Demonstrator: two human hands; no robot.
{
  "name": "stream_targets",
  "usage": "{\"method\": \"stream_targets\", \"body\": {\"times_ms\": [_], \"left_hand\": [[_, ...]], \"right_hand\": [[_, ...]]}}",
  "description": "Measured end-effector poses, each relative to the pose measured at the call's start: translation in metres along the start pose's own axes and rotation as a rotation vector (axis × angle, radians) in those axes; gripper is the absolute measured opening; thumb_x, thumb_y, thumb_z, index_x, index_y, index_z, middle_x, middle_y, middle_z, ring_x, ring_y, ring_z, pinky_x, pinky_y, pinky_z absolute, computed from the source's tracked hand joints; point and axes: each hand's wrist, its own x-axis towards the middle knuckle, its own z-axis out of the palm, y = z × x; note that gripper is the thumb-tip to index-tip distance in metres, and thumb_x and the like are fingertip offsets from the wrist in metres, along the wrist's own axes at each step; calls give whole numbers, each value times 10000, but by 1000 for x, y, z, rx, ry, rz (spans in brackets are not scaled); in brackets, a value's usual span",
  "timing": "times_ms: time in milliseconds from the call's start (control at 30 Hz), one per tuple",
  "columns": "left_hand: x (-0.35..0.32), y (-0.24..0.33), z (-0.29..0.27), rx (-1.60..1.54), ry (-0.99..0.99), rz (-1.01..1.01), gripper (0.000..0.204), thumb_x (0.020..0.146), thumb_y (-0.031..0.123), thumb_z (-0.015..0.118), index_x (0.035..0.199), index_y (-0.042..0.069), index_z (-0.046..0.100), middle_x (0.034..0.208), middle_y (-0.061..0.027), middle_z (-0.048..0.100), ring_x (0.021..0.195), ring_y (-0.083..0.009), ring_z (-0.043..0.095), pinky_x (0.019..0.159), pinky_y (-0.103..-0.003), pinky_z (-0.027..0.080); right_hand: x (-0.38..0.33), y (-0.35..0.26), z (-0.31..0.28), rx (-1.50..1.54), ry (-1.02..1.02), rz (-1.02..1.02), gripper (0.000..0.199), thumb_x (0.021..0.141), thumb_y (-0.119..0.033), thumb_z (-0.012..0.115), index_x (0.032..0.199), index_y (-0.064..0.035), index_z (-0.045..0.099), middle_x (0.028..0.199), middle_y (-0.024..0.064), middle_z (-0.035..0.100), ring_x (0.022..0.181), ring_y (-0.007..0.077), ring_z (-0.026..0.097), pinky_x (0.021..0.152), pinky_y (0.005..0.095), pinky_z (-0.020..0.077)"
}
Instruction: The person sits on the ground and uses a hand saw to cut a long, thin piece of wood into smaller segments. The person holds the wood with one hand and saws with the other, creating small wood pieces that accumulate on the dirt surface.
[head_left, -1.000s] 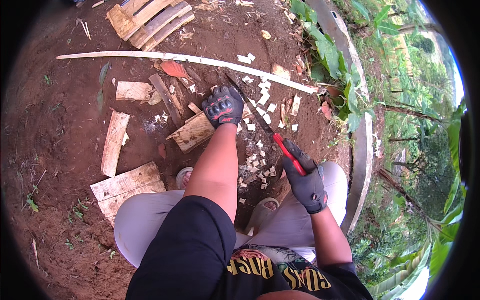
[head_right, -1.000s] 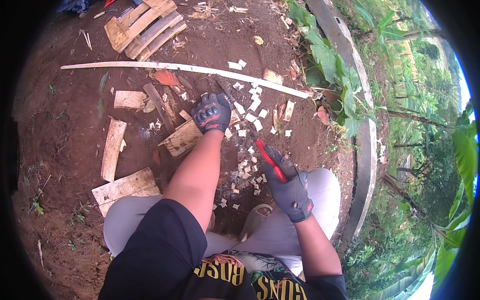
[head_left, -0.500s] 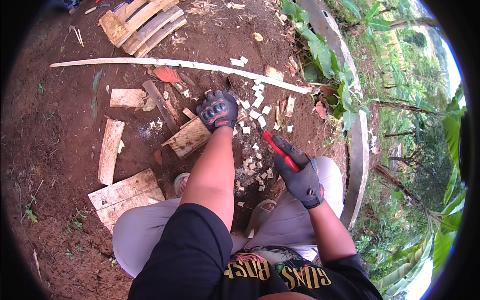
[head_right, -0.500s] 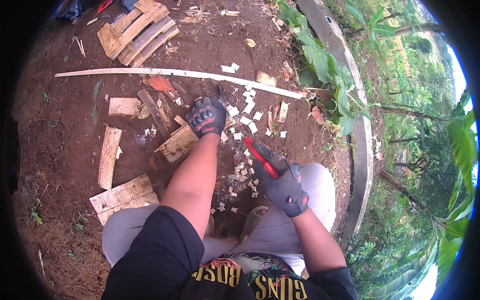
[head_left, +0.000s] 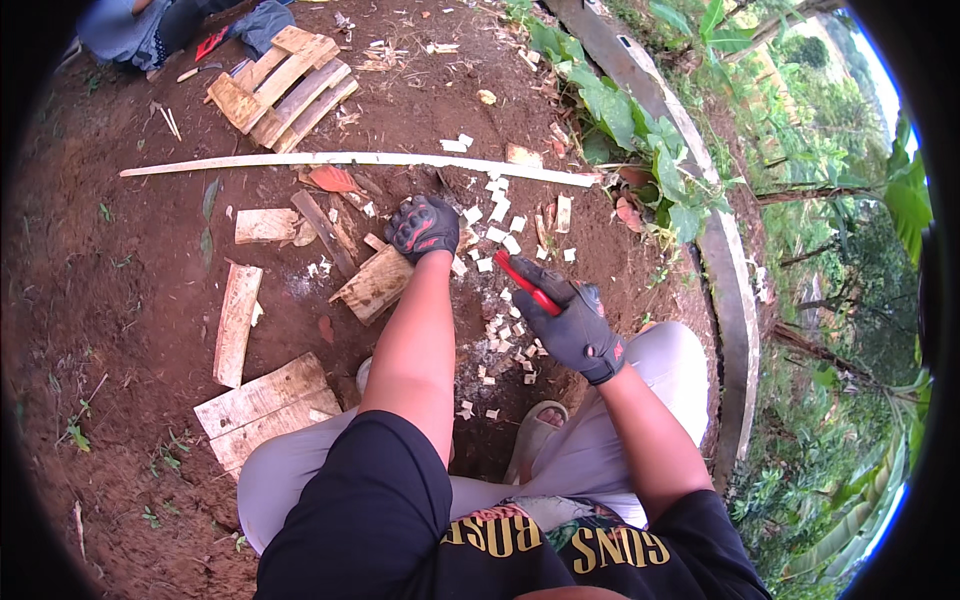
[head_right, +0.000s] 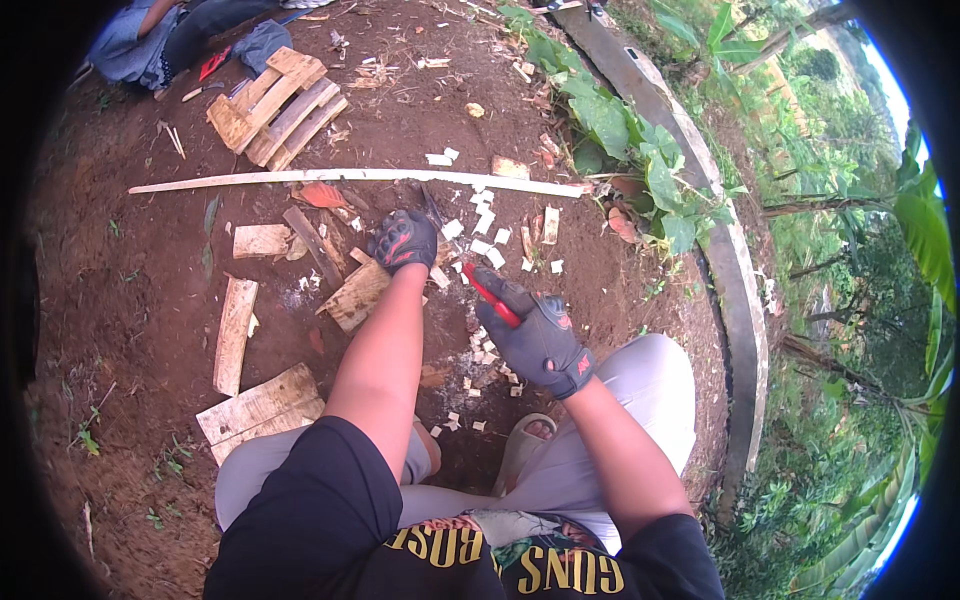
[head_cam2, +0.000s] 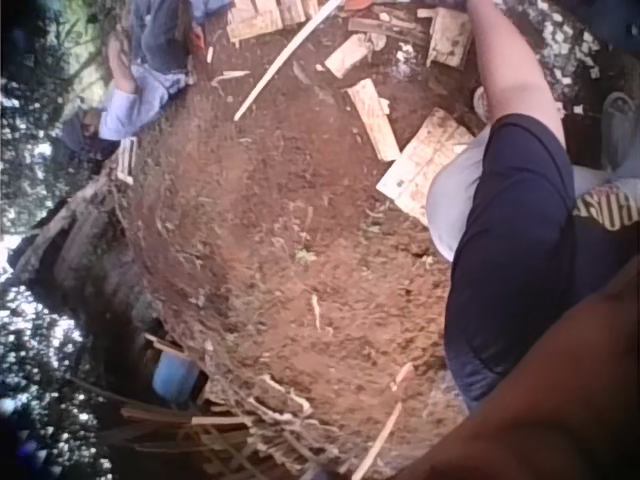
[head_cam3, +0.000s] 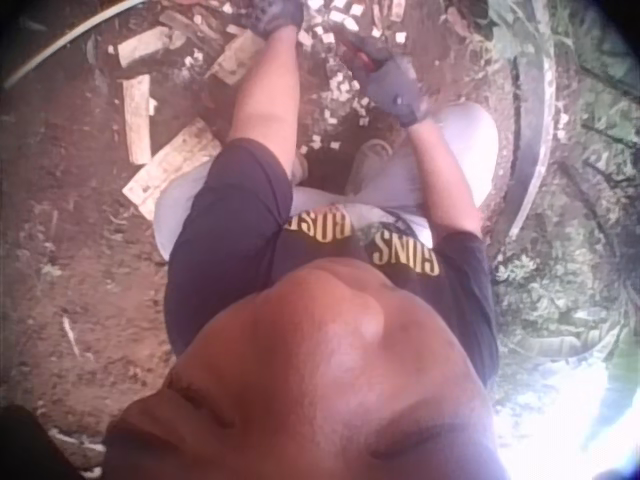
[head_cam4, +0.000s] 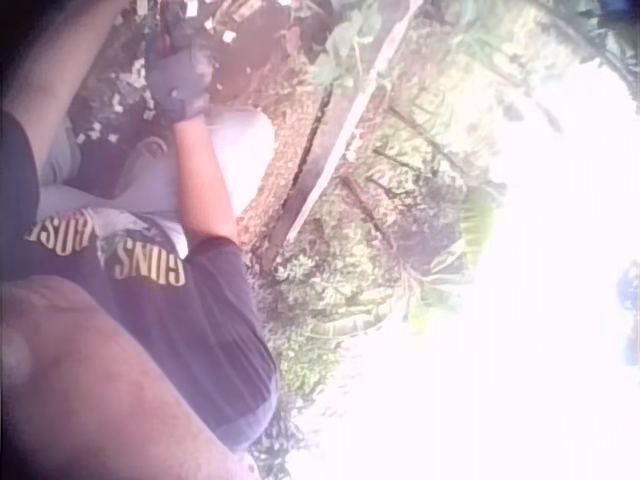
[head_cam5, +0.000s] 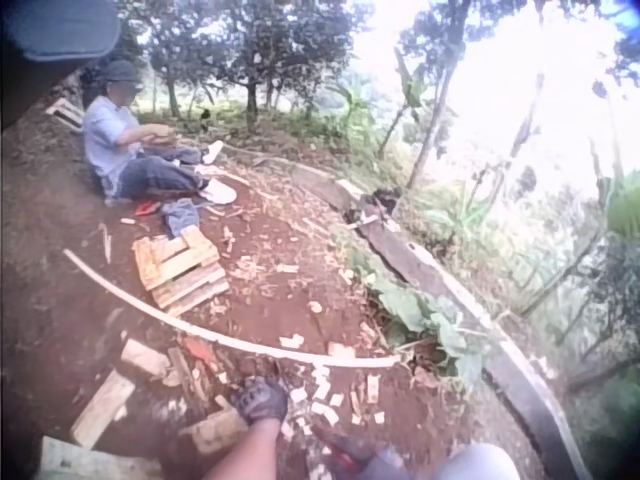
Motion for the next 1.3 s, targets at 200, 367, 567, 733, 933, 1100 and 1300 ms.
{"method": "stream_targets", "body": {"times_ms": [200, 367, 567, 733, 933, 1100, 1300], "left_hand": [[-1, 5, 5, -8, 50, -23, 489, 1096, 440, 445, 1172, 128, 813, 1252, -156, 773, 1171, -374, 736, 1016, -569, 505], [3, 5, 11, -8, 1, -45, 493, 1109, 431, 423, 1185, 140, 815, 1272, -157, 767, 1181, -361, 735, 1033, -567, 500], [-1, 14, 4, 12, -10, -56, 492, 1115, 417, 420, 1194, 131, 812, 1307, -155, 754, 1233, -357, 710, 1066, -572, 480], [4, 12, 9, 43, 32, -63, 491, 1114, 427, 424, 1176, 137, 815, 1284, -157, 755, 1204, -369, 718, 1051, -572, 492], [0, 16, 8, 19, 39, -20, 454, 1081, 420, 466, 1139, 137, 816, 1246, -147, 762, 1169, -371, 726, 1028, -579, 509], [1, -1, 14, 45, 72, -7, 444, 1080, 433, 478, 1186, 153, 805, 1250, -139, 761, 1176, -354, 727, 1024, -573, 514], [-1, 20, 8, 60, 21, -26, 444, 1081, 422, 466, 1215, 152, 793, 1290, -139, 746, 1228, -354, 703, 1044, -580, 499]], "right_hand": [[-5, 0, 6, -114, -1, -8, 486, 1067, -407, 664, 1544, -314, 657, 1099, 187, 805, 852, 421, 771, 780, 489, 609], [-2, -5, 8, -101, -40, 80, 492, 1039, -299, 744, 1513, -183, 681, 1242, 233, 781, 981, 440, 775, 897, 488, 603], [-12, -20, 12, -60, 56, 112, 490, 1045, -278, 741, 1503, -116, 679, 1286, 238, 774, 1120, 400, 786, 969, 456, 604], [-35, -57, -28, -103, -33, 246, 487, 1054, -313, 695, 1527, -202, 661, 1247, 170, 801, 1006, 360, 808, 1076, 506, 571], [-10, -33, -19, 59, 92, 217, 386, 1041, -204, 703, 1421, -143, 739, 1206, 196, 803, 978, 391, 806, 1096, 493, 563], [-59, -64, -59, 1, 19, 240, 451, 1049, -197, 700, 1499, -177, 687, 1177, 186, 810, 905, 386, 801, 887, 490, 618], [-40, -40, -34, -43, 88, 138, 439, 1039, -174, 704, 1478, -161, 699, 1161, 209, 799, 911, 401, 795, 827, 463, 615]]}}
